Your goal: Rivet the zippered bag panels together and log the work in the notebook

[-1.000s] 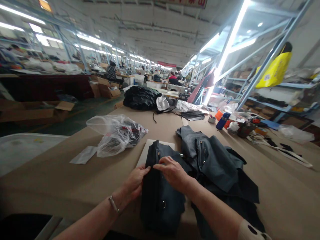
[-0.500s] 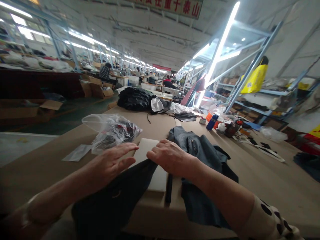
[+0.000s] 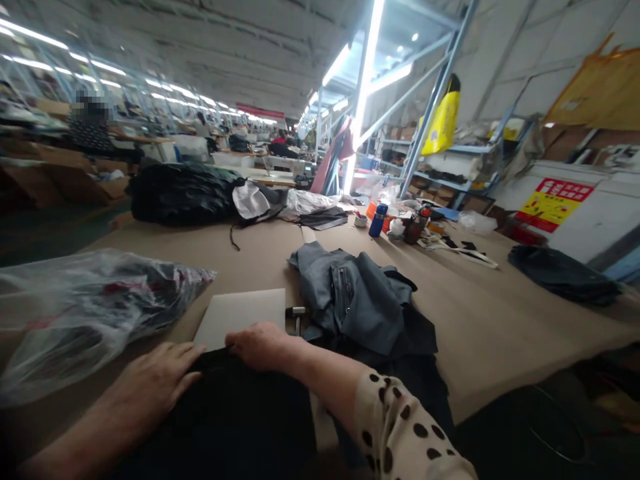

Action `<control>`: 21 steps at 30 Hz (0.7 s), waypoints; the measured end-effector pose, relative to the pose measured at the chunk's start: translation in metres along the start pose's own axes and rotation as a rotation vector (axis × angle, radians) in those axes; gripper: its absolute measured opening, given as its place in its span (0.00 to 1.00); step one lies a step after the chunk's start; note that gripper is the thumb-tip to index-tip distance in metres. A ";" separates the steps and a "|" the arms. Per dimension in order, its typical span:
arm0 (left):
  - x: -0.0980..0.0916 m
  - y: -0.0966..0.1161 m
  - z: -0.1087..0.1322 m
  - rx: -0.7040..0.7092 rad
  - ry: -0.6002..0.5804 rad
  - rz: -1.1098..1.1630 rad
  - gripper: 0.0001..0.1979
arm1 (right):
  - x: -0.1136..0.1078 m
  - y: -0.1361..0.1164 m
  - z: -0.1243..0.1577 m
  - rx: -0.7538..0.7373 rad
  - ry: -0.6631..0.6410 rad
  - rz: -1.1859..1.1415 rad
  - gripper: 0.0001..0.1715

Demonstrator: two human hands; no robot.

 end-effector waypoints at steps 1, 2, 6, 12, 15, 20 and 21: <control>0.023 0.004 0.000 0.031 -0.014 -0.042 0.22 | 0.012 0.006 -0.004 0.003 -0.014 0.014 0.14; 0.047 0.009 0.002 0.070 -0.054 -0.056 0.23 | 0.021 0.011 -0.005 -0.002 -0.024 0.020 0.13; 0.092 0.017 0.020 0.099 0.024 -0.136 0.24 | 0.011 0.033 0.008 -0.024 -0.001 0.070 0.14; 0.085 0.025 0.030 0.236 0.185 -0.222 0.23 | -0.065 0.172 0.066 0.312 0.069 0.256 0.18; 0.083 0.029 0.033 0.315 0.261 -0.269 0.21 | -0.059 0.223 0.084 0.327 -0.075 0.285 0.11; 0.087 0.026 0.035 0.303 0.297 -0.292 0.22 | -0.021 0.236 0.091 0.209 -0.280 0.332 0.11; 0.087 0.024 0.035 0.283 0.292 -0.292 0.23 | -0.017 0.235 0.092 0.189 -0.303 0.348 0.11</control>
Point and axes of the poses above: each hand's wrist, its own z-axis away from the middle knuckle, its own x-axis out of the palm, y = z × x, the point moved 8 cm from there along -z, towards the middle knuckle, and after that the axes turned 3 degrees about -x, right-handed, at the moved point
